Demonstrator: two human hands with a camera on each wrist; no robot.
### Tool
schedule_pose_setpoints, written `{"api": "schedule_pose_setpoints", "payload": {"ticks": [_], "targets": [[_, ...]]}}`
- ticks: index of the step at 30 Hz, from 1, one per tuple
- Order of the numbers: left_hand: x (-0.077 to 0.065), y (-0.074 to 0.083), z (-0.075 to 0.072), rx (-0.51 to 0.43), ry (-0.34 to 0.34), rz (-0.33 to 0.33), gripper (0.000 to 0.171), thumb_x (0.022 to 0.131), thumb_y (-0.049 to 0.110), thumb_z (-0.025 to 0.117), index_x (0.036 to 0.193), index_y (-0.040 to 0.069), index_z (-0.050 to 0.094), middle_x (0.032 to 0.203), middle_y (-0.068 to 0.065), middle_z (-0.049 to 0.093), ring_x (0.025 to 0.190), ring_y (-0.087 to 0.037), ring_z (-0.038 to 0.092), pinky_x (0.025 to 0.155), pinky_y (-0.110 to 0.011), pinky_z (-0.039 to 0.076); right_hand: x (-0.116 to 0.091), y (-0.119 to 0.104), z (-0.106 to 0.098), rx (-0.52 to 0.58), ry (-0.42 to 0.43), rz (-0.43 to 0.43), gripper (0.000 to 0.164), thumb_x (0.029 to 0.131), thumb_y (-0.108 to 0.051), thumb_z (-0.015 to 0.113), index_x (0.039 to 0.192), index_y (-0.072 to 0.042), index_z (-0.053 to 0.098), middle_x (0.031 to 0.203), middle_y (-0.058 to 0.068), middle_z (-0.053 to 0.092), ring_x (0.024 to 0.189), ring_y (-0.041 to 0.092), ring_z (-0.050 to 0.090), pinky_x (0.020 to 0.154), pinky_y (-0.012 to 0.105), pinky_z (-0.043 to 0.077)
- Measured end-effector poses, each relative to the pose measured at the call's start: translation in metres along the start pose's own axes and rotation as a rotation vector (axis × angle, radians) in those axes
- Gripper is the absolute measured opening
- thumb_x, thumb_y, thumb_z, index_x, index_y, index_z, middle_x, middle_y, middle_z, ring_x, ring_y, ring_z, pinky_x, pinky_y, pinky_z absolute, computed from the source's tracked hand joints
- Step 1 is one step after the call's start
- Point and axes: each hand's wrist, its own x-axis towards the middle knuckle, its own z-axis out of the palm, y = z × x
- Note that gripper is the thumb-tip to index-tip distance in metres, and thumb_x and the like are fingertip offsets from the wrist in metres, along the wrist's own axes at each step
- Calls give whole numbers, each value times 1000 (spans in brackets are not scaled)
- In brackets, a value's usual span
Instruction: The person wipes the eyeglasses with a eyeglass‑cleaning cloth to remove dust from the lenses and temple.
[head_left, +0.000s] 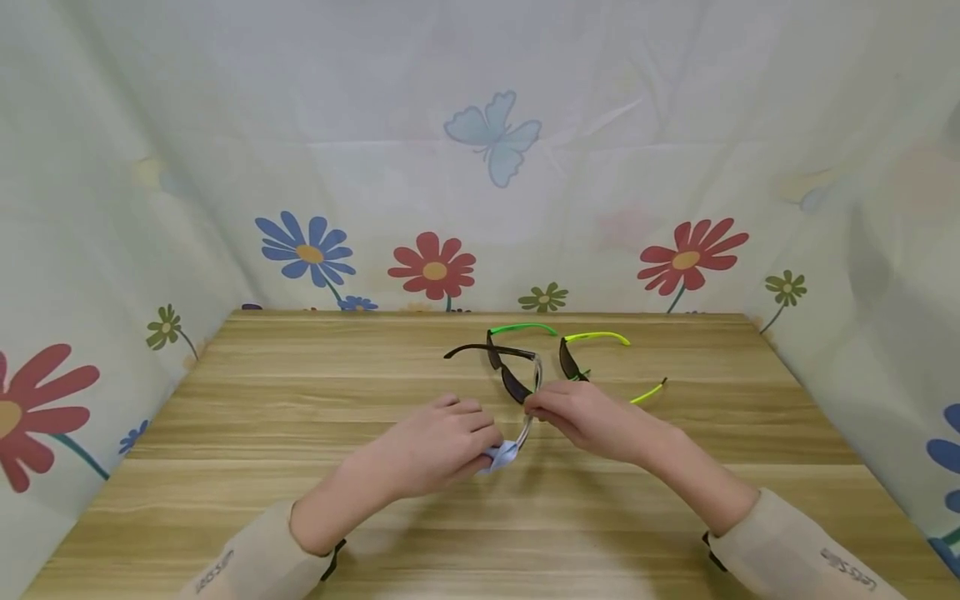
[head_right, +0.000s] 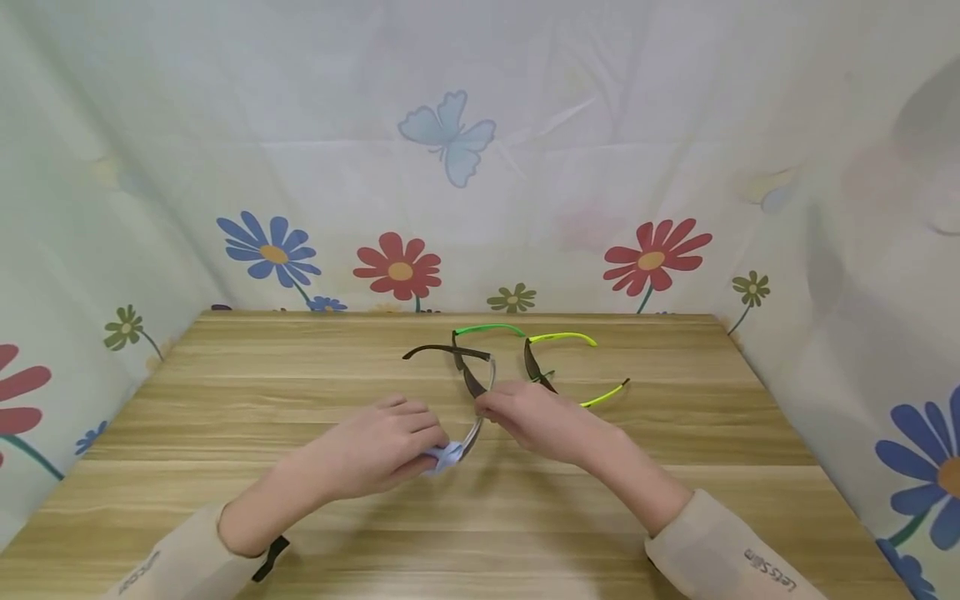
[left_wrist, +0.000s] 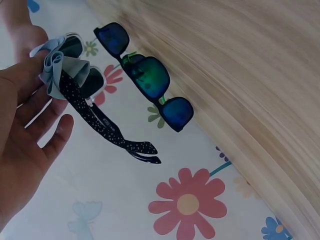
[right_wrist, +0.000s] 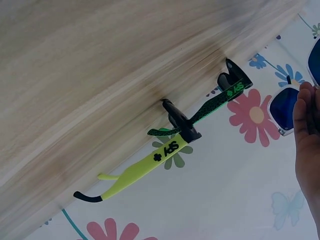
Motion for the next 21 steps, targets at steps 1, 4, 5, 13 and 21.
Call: {"api": "schedule_pose_setpoints", "payload": {"ticks": [1, 4, 5, 13, 21], "targets": [[1, 1, 1, 5, -3, -1, 14, 98, 28, 73, 107, 17, 70, 100, 7, 67, 97, -12, 60, 82, -31, 48, 0, 0, 0, -2, 6, -5, 18, 95, 6, 67, 110, -5, 68, 103, 1, 69, 89, 10, 62, 74, 27, 53], [1, 2, 2, 9, -8, -5, 14, 99, 28, 72, 108, 17, 70, 101, 8, 67, 98, -12, 61, 82, -31, 48, -2, 0, 0, -8, 18, -14, 20, 94, 7, 69, 110, -4, 68, 104, 2, 69, 90, 11, 63, 74, 27, 53], [2, 2, 2, 7, -8, -6, 14, 99, 28, 72, 108, 18, 70, 101, 8, 67, 98, -12, 61, 82, -31, 48, -3, 0, -1, -10, 21, -17, 21, 93, 7, 69, 110, -4, 68, 104, 2, 70, 91, 11, 64, 74, 27, 53], [-1, 0, 4, -28, -20, -12, 13, 99, 27, 72, 108, 18, 70, 101, 8, 67, 98, -12, 60, 85, -32, 50, -5, -2, -4, -29, -14, 4, 21, 94, 3, 70, 114, -5, 68, 107, 1, 68, 95, 11, 65, 77, 26, 55], [-8, -5, 7, -57, -39, -34, 13, 98, 26, 73, 108, 18, 70, 100, 8, 66, 99, -12, 60, 89, -33, 51, -9, 0, -4, -26, -22, -10, 26, 92, 5, 71, 116, -5, 67, 105, 1, 68, 95, 10, 65, 79, 25, 55]]}}
